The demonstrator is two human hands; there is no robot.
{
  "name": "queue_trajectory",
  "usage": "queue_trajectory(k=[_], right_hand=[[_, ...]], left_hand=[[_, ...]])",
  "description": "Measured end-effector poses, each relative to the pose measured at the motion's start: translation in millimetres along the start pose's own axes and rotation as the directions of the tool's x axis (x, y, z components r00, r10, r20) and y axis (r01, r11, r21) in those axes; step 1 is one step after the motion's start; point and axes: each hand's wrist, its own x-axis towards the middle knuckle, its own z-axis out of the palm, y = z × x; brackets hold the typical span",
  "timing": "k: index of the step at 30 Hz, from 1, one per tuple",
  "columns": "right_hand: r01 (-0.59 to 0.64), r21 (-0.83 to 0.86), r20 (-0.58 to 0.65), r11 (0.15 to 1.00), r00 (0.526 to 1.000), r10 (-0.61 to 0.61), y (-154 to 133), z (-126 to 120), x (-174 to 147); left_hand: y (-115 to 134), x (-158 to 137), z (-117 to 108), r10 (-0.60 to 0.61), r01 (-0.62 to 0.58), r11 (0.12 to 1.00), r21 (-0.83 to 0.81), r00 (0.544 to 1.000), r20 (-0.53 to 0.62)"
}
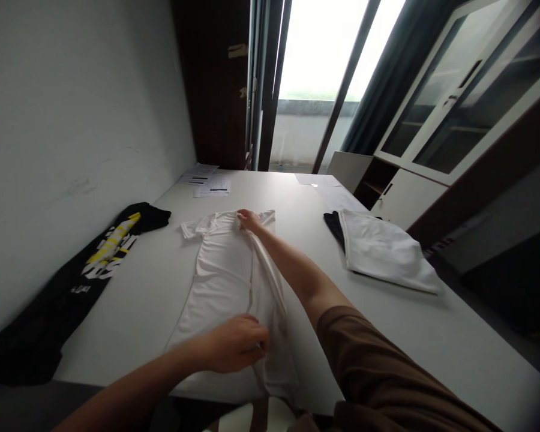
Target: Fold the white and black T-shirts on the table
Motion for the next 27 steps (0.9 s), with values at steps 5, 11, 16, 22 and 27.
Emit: queue_trajectory(k=[5, 11, 16, 22, 27], right_hand=[[-0.073, -0.063, -0.199, 0.995, 0.978, 0.059, 40, -25, 5], [-0.364, -0.092, -0.380, 0.927, 0.873, 0.306, 101, -56, -1], [-0.304, -0.235, -0.285, 0.923, 0.930, 0.234, 114, -50, 2], [-0.102, -0.386, -0.138, 0.917, 0.989, 0.052, 114, -34, 11], [-0.068, -0.423, -0.119, 0.904, 0.993, 0.019, 122, -35, 24]], left_hand=[[2, -18, -19, -0.046, 0.073, 0.986, -0.147, 0.984, 0.175], [8, -3, -19, -0.054, 0.055, 0.997, -0.047, 0.998, 0.034], [4, 18, -3, 0.056, -0.047, 0.990, 0.135, 0.997, -0.062], [-4, 32, 10, 0.154, -0.149, 0.939, 0.311, 0.988, 0.010], [-11, 42, 13, 0.152, -0.170, 0.937, 0.304, 0.985, 0.083]])
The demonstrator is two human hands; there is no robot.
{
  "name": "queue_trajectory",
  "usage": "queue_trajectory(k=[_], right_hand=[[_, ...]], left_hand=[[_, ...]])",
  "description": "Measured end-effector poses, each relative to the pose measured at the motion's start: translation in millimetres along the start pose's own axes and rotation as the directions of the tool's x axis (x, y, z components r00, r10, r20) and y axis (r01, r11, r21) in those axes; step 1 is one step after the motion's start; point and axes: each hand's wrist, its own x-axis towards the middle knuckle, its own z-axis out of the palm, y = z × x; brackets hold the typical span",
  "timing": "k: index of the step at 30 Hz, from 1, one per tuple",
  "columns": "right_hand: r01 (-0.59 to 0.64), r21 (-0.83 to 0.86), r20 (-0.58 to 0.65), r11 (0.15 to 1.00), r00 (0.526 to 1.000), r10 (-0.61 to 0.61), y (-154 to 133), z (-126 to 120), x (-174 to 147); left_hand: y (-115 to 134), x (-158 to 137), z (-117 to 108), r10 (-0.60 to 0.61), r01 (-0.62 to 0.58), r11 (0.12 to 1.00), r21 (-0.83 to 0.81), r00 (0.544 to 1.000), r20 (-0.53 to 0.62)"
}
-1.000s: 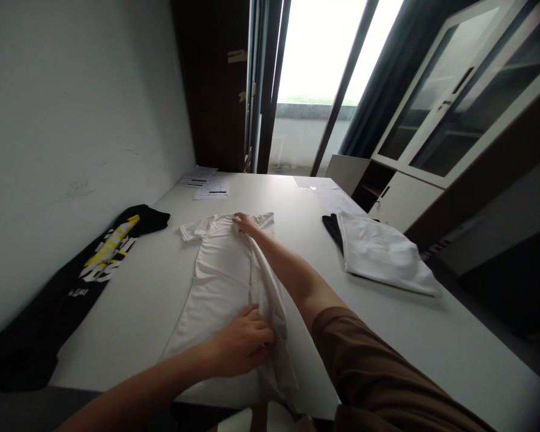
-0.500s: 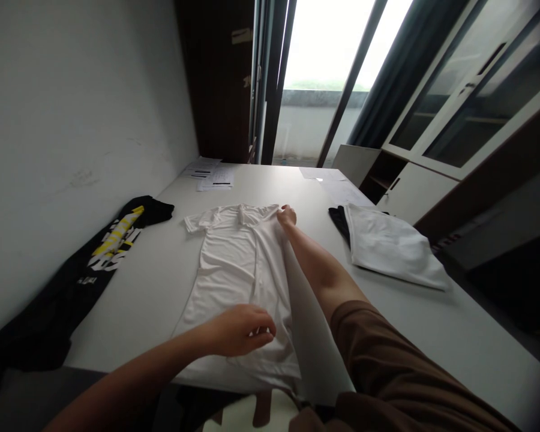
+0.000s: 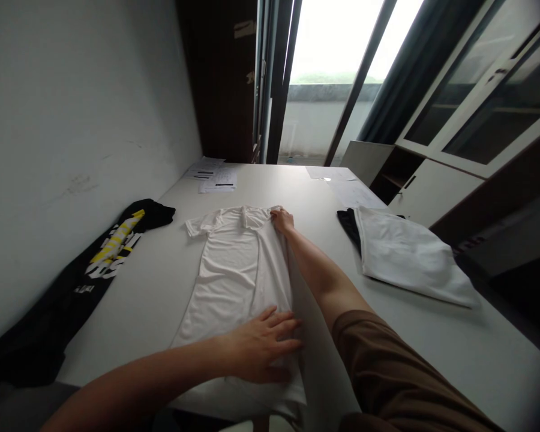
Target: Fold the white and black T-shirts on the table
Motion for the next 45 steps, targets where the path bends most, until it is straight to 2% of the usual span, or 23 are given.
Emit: queue_trajectory(k=[7, 12, 17, 19, 21, 23, 26, 29, 32, 34, 38, 43, 45], right_hand=[[-0.010, -0.063, 0.002, 0.998, 1.000, 0.010, 14, -1, 28], [-0.017, -0.077, 0.004, 0.997, 1.000, 0.018, 23, -4, 39], [-0.046, -0.090, -0.023, 0.995, 0.999, 0.044, 18, -10, 31], [-0.051, -0.092, -0.069, 0.994, 0.997, 0.044, 10, -13, 24], [-0.009, -0.082, -0.117, 0.997, 0.993, 0.000, -4, -14, 16], [0.079, -0.071, -0.128, 0.994, 0.988, -0.087, -20, -12, 5], [0.197, -0.049, 0.000, 0.979, 0.980, -0.197, -46, -2, -14], [0.220, -0.051, 0.129, 0.974, 0.969, -0.212, -63, 12, -30], [0.204, -0.075, 0.165, 0.976, 0.968, -0.189, -67, 20, -34], [0.193, -0.078, 0.194, 0.978, 0.965, -0.175, -64, 22, -30], [0.176, -0.100, 0.220, 0.979, 0.964, -0.151, -59, 21, -21], [0.145, -0.114, 0.238, 0.983, 0.965, -0.115, -68, 15, -16], [0.114, -0.117, 0.163, 0.987, 0.982, -0.094, -83, 13, -13]], left_hand=[[-25, 14, 8, -0.064, 0.064, 0.998, -0.009, 0.998, 0.027], [-14, 10, 2, -0.067, 0.068, 0.997, -0.046, 0.997, 0.035], [-3, 7, -1, -0.027, 0.029, 0.996, -0.081, 0.999, 0.030], [-9, 8, -7, -0.036, 0.035, 0.996, -0.078, 0.999, -0.007], [-21, 7, -20, -0.098, 0.094, 0.994, -0.058, 0.992, -0.084], [-40, 1, -35, -0.205, 0.202, 0.979, -0.033, 0.962, -0.178], [-79, -22, -51, -0.367, 0.383, 0.924, -0.003, 0.884, -0.289], [-123, -53, -49, -0.541, 0.583, 0.813, 0.018, 0.765, -0.351], [-155, -78, -38, -0.658, 0.716, 0.696, 0.046, 0.663, -0.359], [-167, -86, -31, -0.693, 0.750, 0.658, 0.066, 0.637, -0.338], [-176, -87, -27, -0.696, 0.751, 0.655, 0.075, 0.640, -0.325], [-168, -89, -33, -0.722, 0.789, 0.611, 0.064, 0.589, -0.363], [-162, -91, -38, -0.734, 0.803, 0.593, 0.065, 0.572, -0.367]])
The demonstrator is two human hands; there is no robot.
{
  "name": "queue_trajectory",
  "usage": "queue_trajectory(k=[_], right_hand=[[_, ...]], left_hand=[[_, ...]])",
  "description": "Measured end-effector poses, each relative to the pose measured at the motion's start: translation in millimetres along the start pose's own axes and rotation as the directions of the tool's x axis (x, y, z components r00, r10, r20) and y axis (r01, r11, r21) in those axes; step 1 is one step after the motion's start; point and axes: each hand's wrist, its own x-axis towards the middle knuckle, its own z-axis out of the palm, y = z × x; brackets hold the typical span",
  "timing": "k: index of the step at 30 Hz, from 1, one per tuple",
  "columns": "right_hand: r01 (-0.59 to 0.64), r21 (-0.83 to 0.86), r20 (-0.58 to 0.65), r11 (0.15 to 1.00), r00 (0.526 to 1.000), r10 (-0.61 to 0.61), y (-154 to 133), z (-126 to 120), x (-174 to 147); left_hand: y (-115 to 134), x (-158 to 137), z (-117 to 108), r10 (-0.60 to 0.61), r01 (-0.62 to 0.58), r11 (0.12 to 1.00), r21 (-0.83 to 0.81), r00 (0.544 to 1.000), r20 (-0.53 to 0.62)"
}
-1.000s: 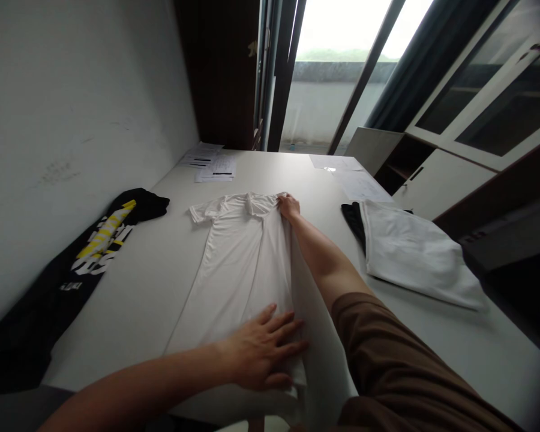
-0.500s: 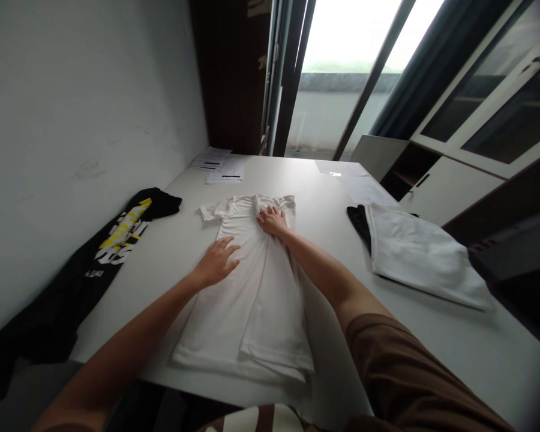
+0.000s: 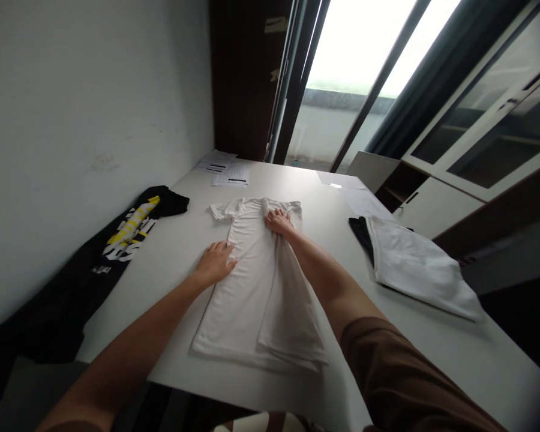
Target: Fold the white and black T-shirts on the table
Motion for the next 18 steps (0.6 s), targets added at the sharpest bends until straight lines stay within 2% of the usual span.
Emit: queue_trajectory(k=[2, 4, 7, 9, 14, 18], right_hand=[[-0.018, 0.016, -0.126, 1.000, 0.992, 0.020, -22, -2, 6], [0.035, 0.053, -0.190, 0.998, 0.982, -0.025, -51, -2, 14], [0.234, 0.111, -0.117, 0.966, 0.968, -0.221, -97, 5, 28], [0.310, 0.130, -0.076, 0.942, 0.950, -0.302, -124, 9, 37], [0.299, 0.154, -0.045, 0.942, 0.954, -0.296, -171, 12, 66], [0.240, 0.152, 0.051, 0.959, 0.967, -0.250, -192, 14, 85]], left_hand=[[2, -3, -8, -0.025, 0.025, 1.000, -0.001, 1.000, 0.018], [3, -4, -17, -0.057, 0.059, 0.998, -0.020, 0.995, 0.077], [5, -9, -33, -0.058, 0.072, 0.995, -0.070, 0.980, 0.190], [8, -22, -43, -0.040, 0.060, 0.995, -0.080, 0.971, 0.235], [21, -82, -53, -0.039, 0.057, 0.996, -0.066, 0.967, 0.253], [30, -131, -37, -0.074, 0.095, 0.991, -0.099, 0.977, 0.199]])
